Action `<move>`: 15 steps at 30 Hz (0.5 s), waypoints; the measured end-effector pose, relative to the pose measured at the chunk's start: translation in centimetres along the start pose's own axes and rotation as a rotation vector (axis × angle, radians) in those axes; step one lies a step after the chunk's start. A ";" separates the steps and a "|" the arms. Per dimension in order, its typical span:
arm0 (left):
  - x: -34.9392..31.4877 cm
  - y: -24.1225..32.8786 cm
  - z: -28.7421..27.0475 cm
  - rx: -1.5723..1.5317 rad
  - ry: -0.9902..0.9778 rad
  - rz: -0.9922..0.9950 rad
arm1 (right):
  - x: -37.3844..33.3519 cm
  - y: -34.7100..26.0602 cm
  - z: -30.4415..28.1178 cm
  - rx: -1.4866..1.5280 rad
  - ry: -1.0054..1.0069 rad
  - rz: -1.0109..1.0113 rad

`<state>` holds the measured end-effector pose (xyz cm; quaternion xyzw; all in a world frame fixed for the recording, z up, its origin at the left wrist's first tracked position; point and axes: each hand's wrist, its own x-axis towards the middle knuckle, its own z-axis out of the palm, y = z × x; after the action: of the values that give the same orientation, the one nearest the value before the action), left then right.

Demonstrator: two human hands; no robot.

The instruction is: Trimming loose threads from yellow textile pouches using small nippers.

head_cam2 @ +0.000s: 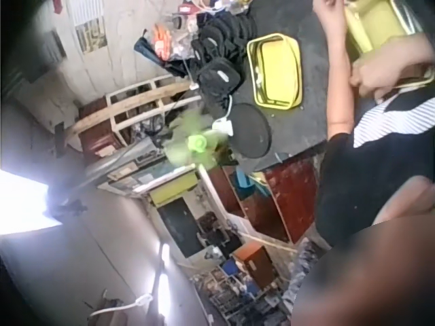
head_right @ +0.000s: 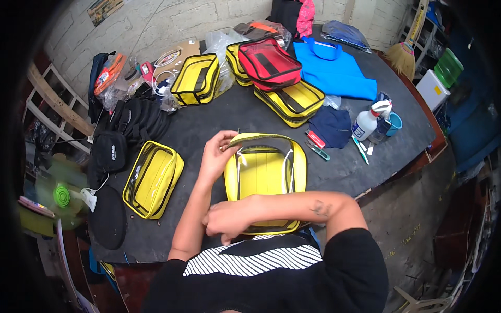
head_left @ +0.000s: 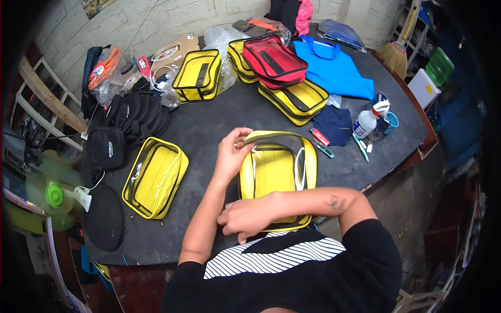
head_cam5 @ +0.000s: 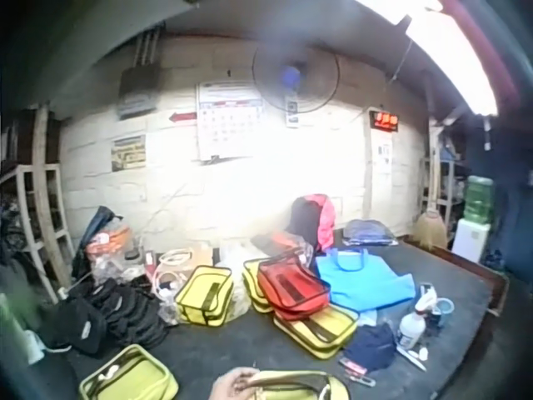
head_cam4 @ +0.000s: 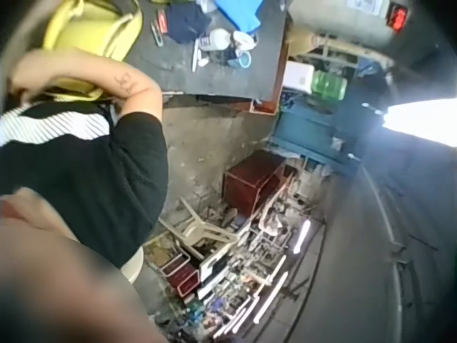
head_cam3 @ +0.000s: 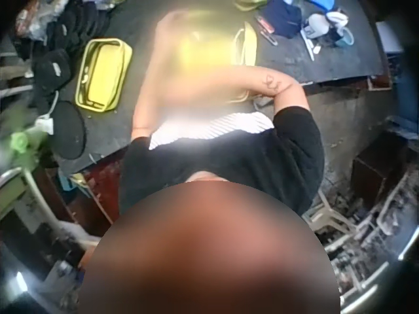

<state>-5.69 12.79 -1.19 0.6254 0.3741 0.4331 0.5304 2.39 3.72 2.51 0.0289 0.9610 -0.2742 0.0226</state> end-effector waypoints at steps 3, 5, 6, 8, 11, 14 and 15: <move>-2.9 0.6 -0.8 -0.212 0.092 0.062 | -7.6 -0.2 -5.4 0.355 0.623 -0.008; -4.6 1.8 -2.2 -0.138 0.122 0.307 | -13.8 2.0 -6.9 0.526 1.075 0.022; -4.8 2.3 -2.1 -0.099 0.153 0.293 | -16.2 3.6 -6.5 0.720 1.218 -0.130; -4.9 3.3 -1.3 -0.075 0.113 0.314 | -19.3 6.8 -5.2 1.044 1.336 -0.382; -4.6 5.1 0.0 0.112 0.065 0.228 | -14.8 8.8 -2.1 1.036 1.400 -0.164; -4.1 6.1 0.6 0.453 0.194 0.252 | -7.6 5.4 1.1 1.341 1.558 -0.278; -4.3 6.5 1.2 0.450 0.194 0.253 | -6.3 3.9 1.2 1.466 1.629 -0.372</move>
<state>-5.99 7.41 4.56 0.7248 0.4287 0.4599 0.2815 8.93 6.11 -0.19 0.0623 0.2834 -0.6741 -0.6793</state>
